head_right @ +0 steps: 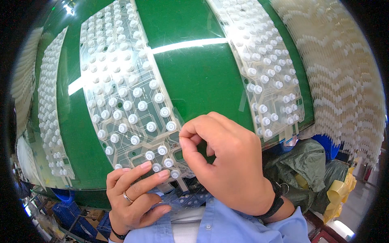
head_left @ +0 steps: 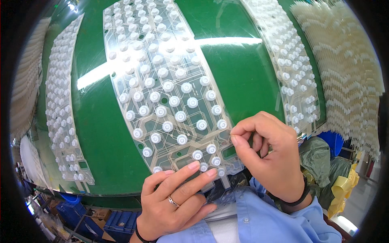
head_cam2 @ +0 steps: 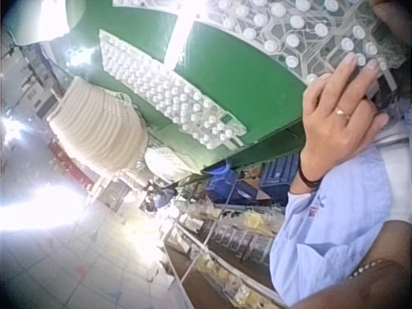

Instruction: Sorting and stacking white plastic keyboard membrane components on a factory assembly line.

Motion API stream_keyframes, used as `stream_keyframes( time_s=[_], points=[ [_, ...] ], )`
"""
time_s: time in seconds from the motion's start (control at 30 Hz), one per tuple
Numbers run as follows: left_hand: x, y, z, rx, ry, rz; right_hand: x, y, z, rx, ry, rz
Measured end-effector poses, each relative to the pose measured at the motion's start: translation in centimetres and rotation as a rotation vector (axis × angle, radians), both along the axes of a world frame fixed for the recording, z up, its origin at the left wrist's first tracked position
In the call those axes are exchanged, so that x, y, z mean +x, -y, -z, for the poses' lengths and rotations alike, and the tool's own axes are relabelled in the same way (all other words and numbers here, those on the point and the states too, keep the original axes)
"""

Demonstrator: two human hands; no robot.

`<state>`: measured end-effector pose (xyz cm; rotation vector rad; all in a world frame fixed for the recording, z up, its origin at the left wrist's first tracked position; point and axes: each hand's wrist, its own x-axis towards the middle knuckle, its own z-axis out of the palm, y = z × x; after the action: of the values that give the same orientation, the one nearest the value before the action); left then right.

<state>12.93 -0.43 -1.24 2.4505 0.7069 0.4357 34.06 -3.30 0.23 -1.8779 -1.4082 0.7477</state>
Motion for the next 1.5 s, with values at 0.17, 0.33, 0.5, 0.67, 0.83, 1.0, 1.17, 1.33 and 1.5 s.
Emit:
stream_keyframes(
  time_s=[0.17, 0.33, 0.5, 0.67, 0.83, 1.0, 1.17, 1.33, 1.5],
  points=[
    [0.1, 0.1, -0.1, 0.006, 0.003, -0.001, 0.1, 0.4, 0.0, -0.019, 0.114, -0.036],
    [-0.2, -0.1, -0.3, -0.022, 0.049, 0.002, -0.3, 1.0, 0.9, 0.066, -0.028, 0.158],
    [-2.4, 0.5, -1.2, 0.005, 0.114, -0.134, 1.7, 7.1, 0.0, -0.208, -0.515, 0.079],
    [-0.4, 0.9, -0.5, -0.25, 0.207, 0.26, 0.0, 8.9, 1.6, -0.316, -0.604, 0.098],
    [-4.0, -0.7, -2.2, -0.143, 0.227, 0.053, -0.5, 8.0, -0.7, 0.054, -0.687, 0.328],
    [-14.0, -3.1, -2.4, -0.163, 0.382, -0.527, 5.0, 7.4, -1.4, 0.455, -0.775, 0.421],
    [-12.8, -3.9, -1.5, -0.246, 0.176, -0.418, 9.6, 7.1, 0.9, 0.564, -0.844, 0.531],
    [-6.3, -1.7, -1.8, -0.095, 0.016, -0.4, 10.4, 7.5, 2.9, 0.486, -0.964, 0.665],
    [-2.8, -0.3, -1.3, -0.071, 0.016, -0.355, 10.1, 6.9, 2.4, 0.513, -0.968, 0.734]
  ],
)
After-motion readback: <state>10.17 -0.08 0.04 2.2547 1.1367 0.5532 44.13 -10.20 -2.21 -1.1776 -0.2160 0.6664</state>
